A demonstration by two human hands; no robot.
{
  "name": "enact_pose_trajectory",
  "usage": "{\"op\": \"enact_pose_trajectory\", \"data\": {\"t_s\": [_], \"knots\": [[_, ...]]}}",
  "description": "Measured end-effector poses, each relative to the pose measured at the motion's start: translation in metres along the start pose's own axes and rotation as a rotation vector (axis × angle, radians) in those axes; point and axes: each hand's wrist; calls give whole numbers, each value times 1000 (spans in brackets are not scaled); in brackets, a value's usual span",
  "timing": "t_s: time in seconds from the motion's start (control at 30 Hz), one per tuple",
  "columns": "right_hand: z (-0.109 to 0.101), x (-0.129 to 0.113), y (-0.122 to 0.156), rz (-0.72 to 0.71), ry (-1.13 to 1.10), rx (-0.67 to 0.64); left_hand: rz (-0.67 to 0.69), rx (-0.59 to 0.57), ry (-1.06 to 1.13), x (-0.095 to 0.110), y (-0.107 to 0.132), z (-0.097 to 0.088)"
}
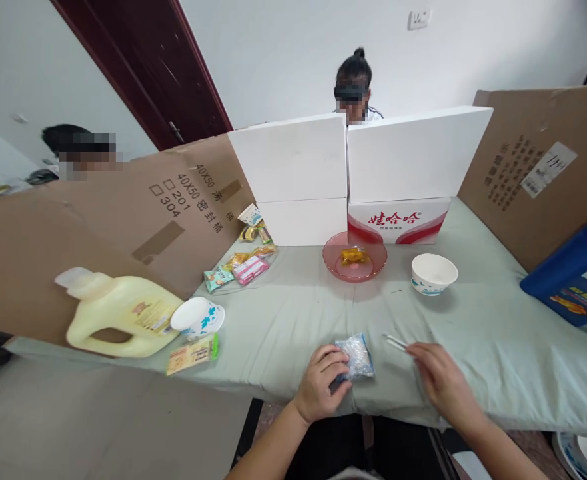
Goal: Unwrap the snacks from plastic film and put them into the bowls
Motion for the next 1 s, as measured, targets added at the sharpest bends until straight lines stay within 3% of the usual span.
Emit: {"op": "enact_pose_trajectory", "data": {"t_s": [0.1,0.2,0.33,0.47,0.57,0.7,0.87,0.9,1.0], "knots": [[5,-56,-31,-166,-69,-143,-18,25,-1,-2,1,4],[3,-70,-42,-230,-26,-267,-54,84,-9,-4,5,7],[-9,-22,-22,-170,16,-325,-111,199,-17,-7,9,11],[-15,40,15,-36,130,-247,-120,122,-74,-8,5,12],[-11,53,30,68,230,-134,-146,122,-111,-1,-4,11],[-9,22,19,121,152,17,-126,214,-71,26,-22,17],[-24,-40,-10,104,-86,150,42,-117,251,59,-33,30],[-27,-50,-13,88,-130,150,54,-103,262,60,-32,31],[-30,-73,-14,-5,-260,83,-57,104,142,51,-27,29]]}}
Point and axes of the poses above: each hand's wrist, its own y-axis away from the middle knuckle, its own z-axis out of the palm, x = y × z, and after that the axes turned 12 degrees about y, right-handed
